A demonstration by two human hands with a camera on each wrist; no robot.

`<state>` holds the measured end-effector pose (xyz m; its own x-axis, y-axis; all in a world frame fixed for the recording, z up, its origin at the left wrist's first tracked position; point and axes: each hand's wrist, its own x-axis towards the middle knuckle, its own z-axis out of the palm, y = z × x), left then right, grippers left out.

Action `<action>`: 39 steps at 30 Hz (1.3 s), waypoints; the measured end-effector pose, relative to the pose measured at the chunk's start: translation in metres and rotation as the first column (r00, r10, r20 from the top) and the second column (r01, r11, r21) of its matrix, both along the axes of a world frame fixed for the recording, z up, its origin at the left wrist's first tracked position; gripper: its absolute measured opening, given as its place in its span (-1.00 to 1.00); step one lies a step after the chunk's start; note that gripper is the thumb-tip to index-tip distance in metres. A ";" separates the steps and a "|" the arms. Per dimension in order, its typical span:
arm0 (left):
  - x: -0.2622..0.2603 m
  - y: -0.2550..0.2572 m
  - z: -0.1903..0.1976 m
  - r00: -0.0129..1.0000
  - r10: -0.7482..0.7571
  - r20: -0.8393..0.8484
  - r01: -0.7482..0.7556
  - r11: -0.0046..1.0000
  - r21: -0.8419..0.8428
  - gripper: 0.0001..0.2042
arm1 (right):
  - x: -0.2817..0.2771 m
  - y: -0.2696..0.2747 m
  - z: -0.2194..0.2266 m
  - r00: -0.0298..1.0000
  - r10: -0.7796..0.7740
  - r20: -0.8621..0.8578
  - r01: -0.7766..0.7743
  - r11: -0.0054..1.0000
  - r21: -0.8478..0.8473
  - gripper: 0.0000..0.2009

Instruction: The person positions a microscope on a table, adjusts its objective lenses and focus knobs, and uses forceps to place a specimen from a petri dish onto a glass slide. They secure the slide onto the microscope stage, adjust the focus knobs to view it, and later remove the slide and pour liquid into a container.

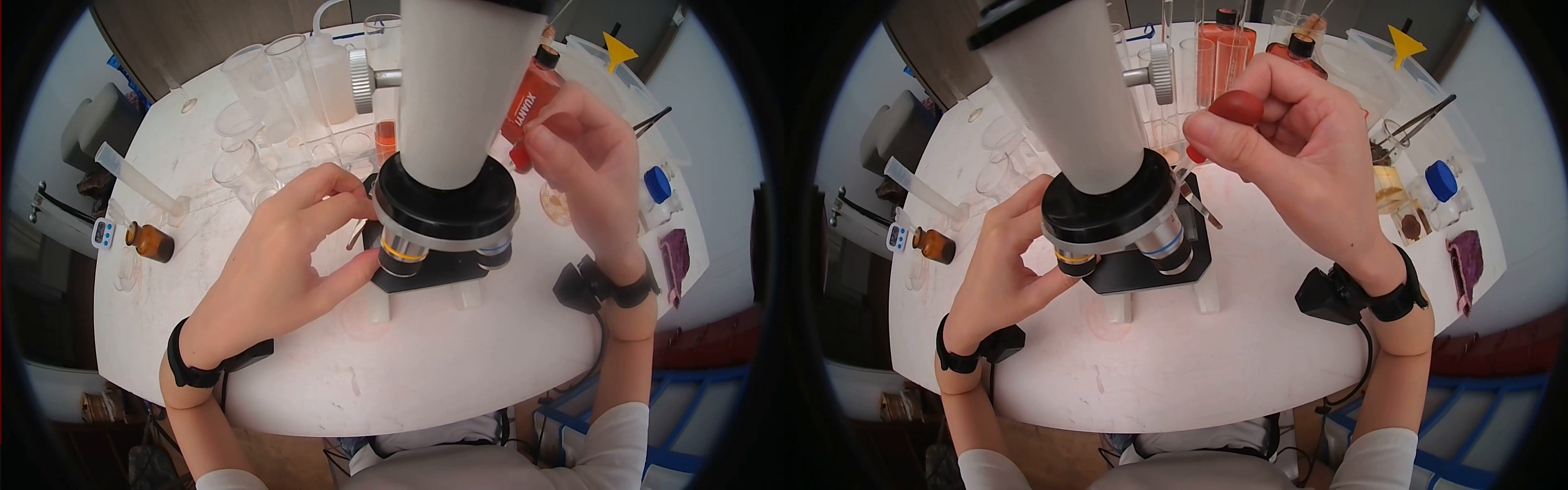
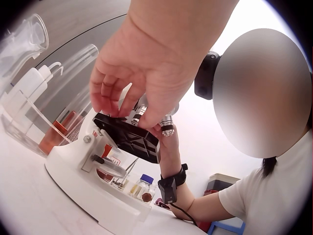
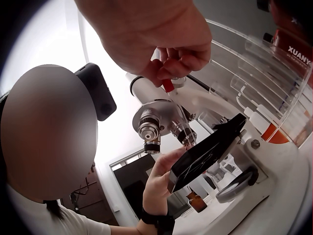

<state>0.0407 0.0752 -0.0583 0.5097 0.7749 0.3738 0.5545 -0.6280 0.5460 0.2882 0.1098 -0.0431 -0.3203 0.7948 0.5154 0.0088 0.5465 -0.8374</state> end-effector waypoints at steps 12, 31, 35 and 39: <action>0.000 -0.001 0.001 1.000 0.014 -0.017 -0.014 1.000 0.006 -0.73 | 0.000 0.000 0.001 0.998 -0.068 0.017 0.068 0.997 0.042 -0.84; 0.008 0.000 0.008 0.999 0.009 -0.039 -0.011 0.999 -0.050 -0.71 | 0.033 0.000 0.028 0.954 -0.262 -0.145 0.276 0.957 0.086 -0.86; 0.007 -0.005 0.009 0.998 0.021 -0.051 -0.023 0.999 -0.046 -0.64 | 0.050 0.024 0.048 0.948 -0.260 -0.183 0.281 0.955 0.099 -0.89; 0.015 -0.010 0.009 0.997 0.073 -0.030 -0.072 0.996 0.053 -0.73 | 0.042 0.025 0.058 0.940 -0.326 -0.099 0.325 0.945 -0.025 -0.88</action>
<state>0.0561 0.0653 -0.0490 0.4650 0.7905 0.3986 0.6161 -0.6123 0.4955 0.3297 0.1351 0.0151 0.0097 0.8515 0.5243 0.1004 0.5208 -0.8477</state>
